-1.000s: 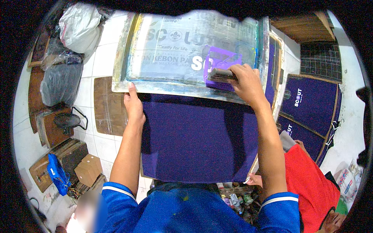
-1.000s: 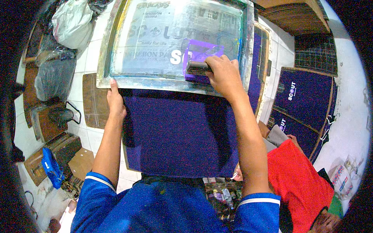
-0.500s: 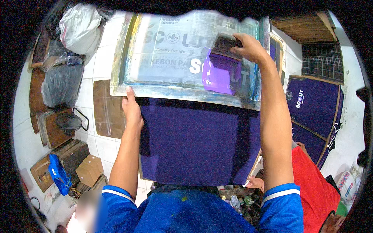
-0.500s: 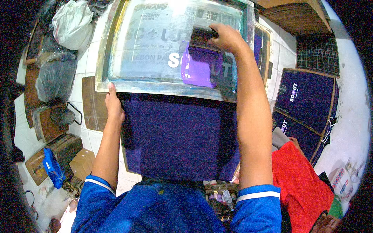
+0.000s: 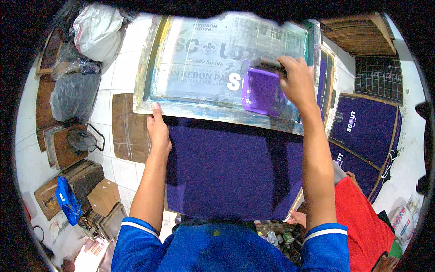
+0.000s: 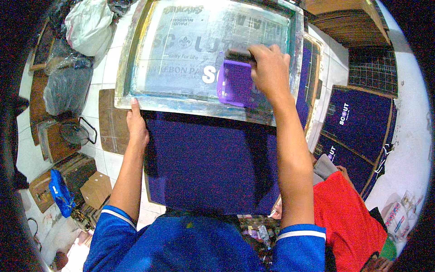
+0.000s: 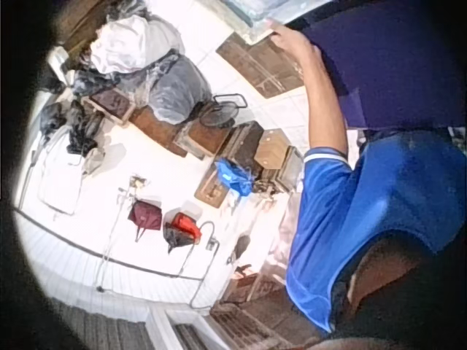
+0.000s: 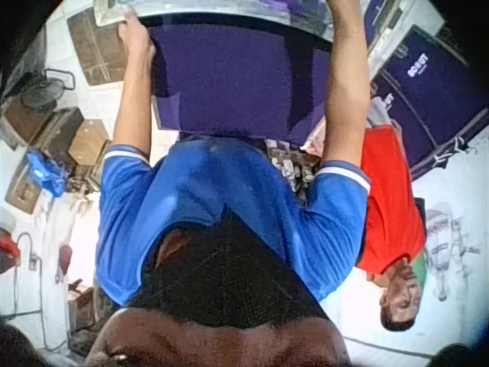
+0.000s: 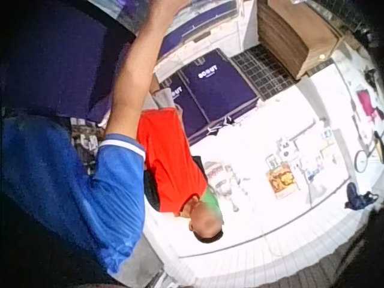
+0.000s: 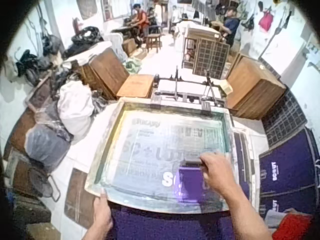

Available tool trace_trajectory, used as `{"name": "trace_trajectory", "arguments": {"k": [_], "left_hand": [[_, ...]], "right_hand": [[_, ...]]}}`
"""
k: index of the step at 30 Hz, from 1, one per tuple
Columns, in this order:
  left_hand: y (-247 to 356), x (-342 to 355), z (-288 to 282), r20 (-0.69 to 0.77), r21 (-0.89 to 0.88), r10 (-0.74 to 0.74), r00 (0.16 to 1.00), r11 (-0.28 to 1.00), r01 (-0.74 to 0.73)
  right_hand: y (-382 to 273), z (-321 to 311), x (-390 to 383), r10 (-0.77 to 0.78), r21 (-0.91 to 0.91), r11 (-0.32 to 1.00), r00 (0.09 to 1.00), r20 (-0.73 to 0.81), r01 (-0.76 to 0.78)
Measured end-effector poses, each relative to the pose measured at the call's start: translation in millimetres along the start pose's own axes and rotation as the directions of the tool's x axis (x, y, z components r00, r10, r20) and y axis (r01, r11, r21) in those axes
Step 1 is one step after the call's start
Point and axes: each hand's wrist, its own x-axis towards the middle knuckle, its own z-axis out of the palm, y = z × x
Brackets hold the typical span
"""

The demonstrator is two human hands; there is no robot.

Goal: The person performs screen printing on a purple t-shirt using a squeegee and purple ink. They repeatedly pull ink across the screen, lift the frame, and reload ink. After finishing, they clean the squeegee, cap the ink, and move a wooden stool.

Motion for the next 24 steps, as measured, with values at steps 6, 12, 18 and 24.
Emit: {"name": "trace_trajectory", "arguments": {"k": [6, 12, 18, 24], "left_hand": [[1.6, -1.9, 0.1, 0.007, 0.039, 0.033, 0.999, 0.999, -0.033], [-0.9, 0.9, 0.1, -0.017, 0.029, 0.004, 1.0, 1.0, -0.003], [0.3, -0.2, -0.2, -0.01, 0.04, -0.015, 1.0, 0.999, 0.015], [0.1, -1.5, 1.5, -0.031, 0.037, -0.003, 1.0, 0.999, 0.004]], "right_hand": [[2.0, 12.0, 30.0, 0.078, -0.052, 0.996, 0.992, 0.102, -0.073], [1.2, 7.7, 24.0, -0.233, 0.028, 0.972, 0.951, 0.2, 0.233], [-17.2, -10.7, -19.6, -0.427, 0.135, 0.904, 0.876, 0.225, 0.406], [10.3, -12.5, -11.7, -0.104, 0.005, 0.995, 0.989, 0.105, 0.104]]}}
